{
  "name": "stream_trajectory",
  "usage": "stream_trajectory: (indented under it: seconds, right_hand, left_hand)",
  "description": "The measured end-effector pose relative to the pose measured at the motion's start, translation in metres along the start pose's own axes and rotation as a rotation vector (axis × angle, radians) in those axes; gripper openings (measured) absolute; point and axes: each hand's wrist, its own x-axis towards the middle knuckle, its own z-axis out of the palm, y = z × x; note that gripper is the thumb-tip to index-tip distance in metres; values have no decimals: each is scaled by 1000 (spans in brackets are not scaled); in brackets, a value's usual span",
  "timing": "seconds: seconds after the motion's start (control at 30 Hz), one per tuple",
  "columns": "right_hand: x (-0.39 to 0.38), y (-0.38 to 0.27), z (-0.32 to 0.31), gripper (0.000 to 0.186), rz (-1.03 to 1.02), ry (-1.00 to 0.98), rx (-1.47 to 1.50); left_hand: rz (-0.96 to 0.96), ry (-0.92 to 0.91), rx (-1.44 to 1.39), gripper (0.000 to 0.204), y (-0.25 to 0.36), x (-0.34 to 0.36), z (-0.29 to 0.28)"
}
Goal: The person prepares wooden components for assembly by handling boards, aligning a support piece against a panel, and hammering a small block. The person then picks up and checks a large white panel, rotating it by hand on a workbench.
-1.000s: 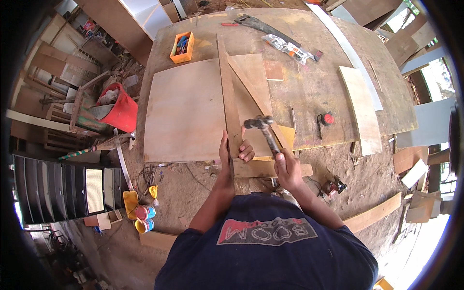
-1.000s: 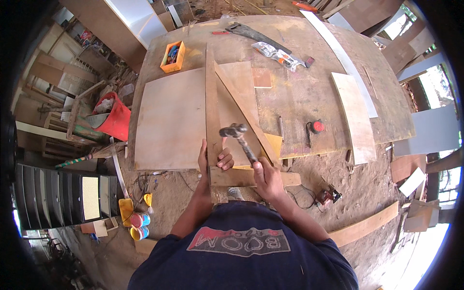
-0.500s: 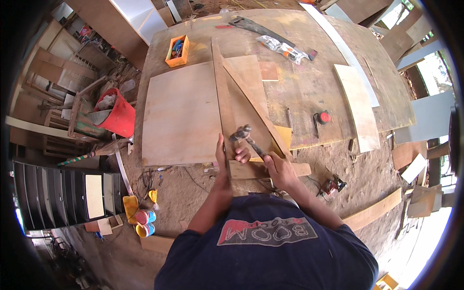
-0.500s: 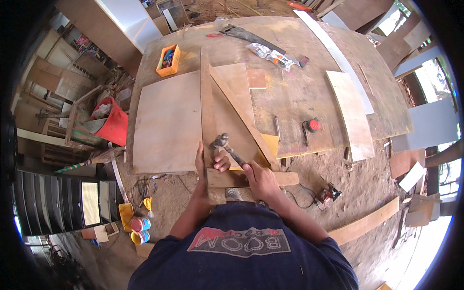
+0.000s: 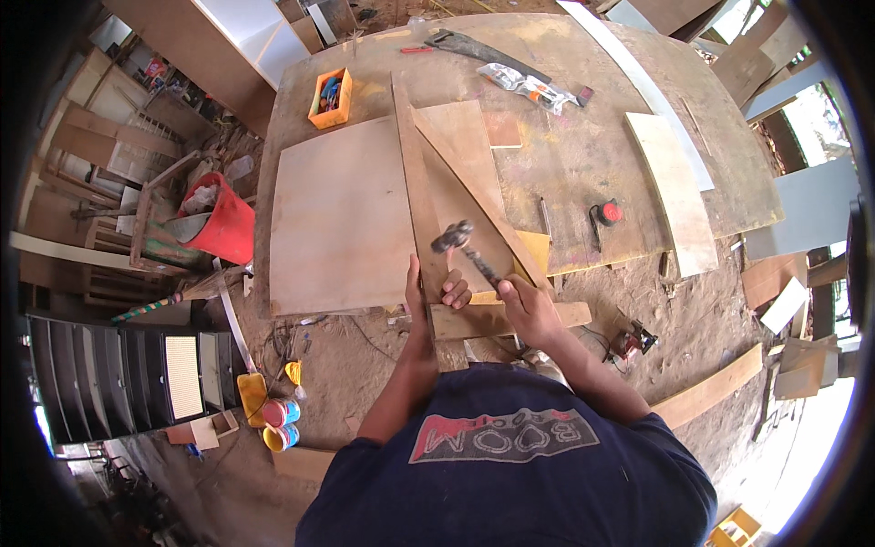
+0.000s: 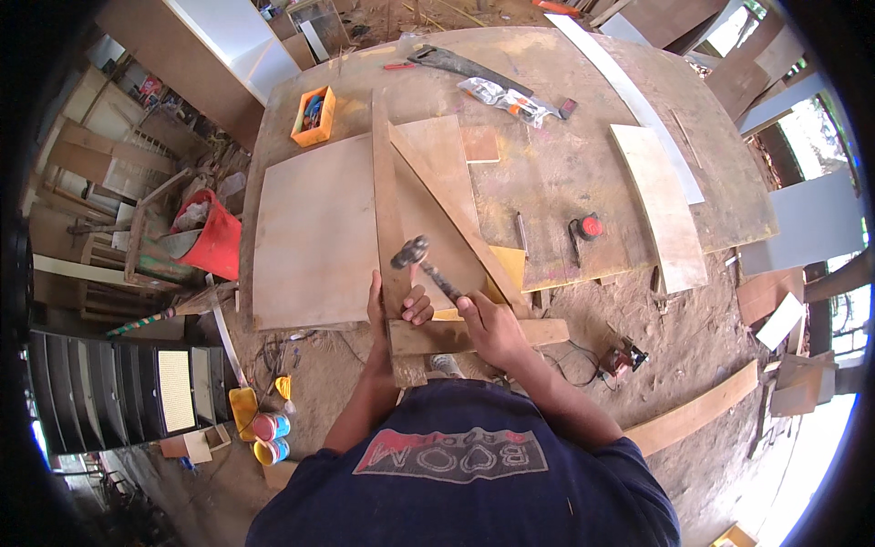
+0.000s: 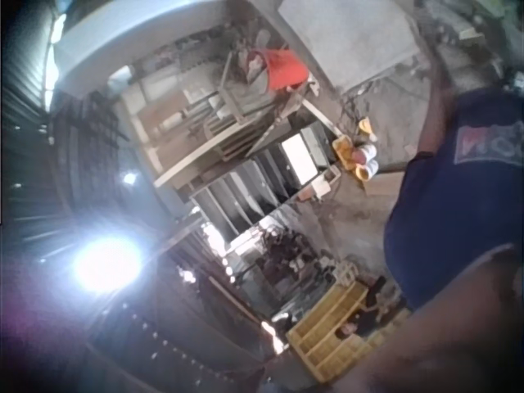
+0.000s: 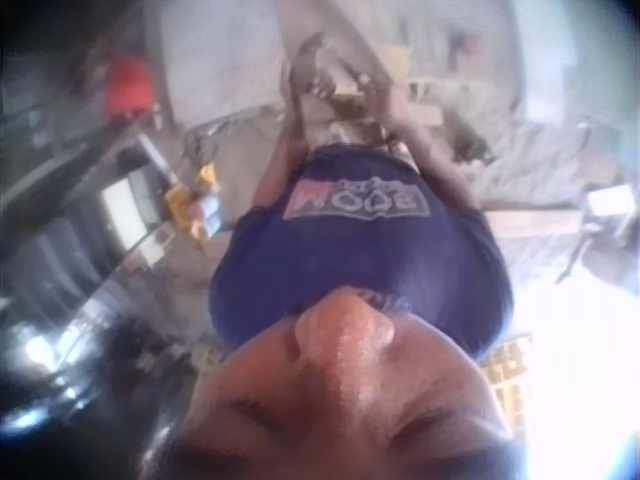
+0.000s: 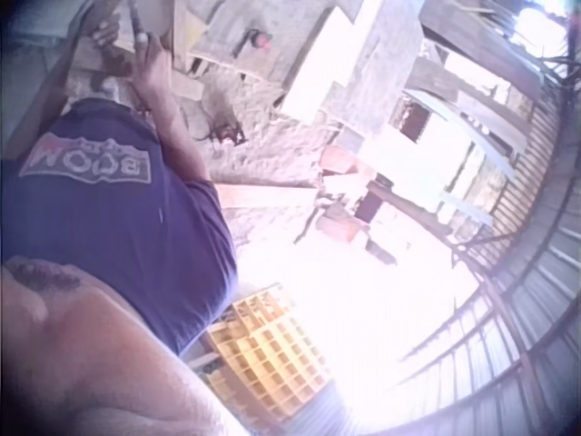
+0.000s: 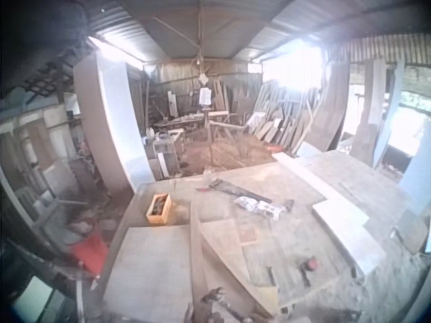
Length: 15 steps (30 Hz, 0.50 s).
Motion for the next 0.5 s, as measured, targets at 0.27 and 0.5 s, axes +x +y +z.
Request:
stream_trajectory:
  seconds: [0.27,0.5]
  right_hand:
    - [-5,-7,5,44,21,-61,-41]
    - [-22,26,10,45,98,85,-2]
  left_hand:
    - [20,-42,7,74,2,-9,-21]
    - [-40,726,797,56,43,-46,-44]
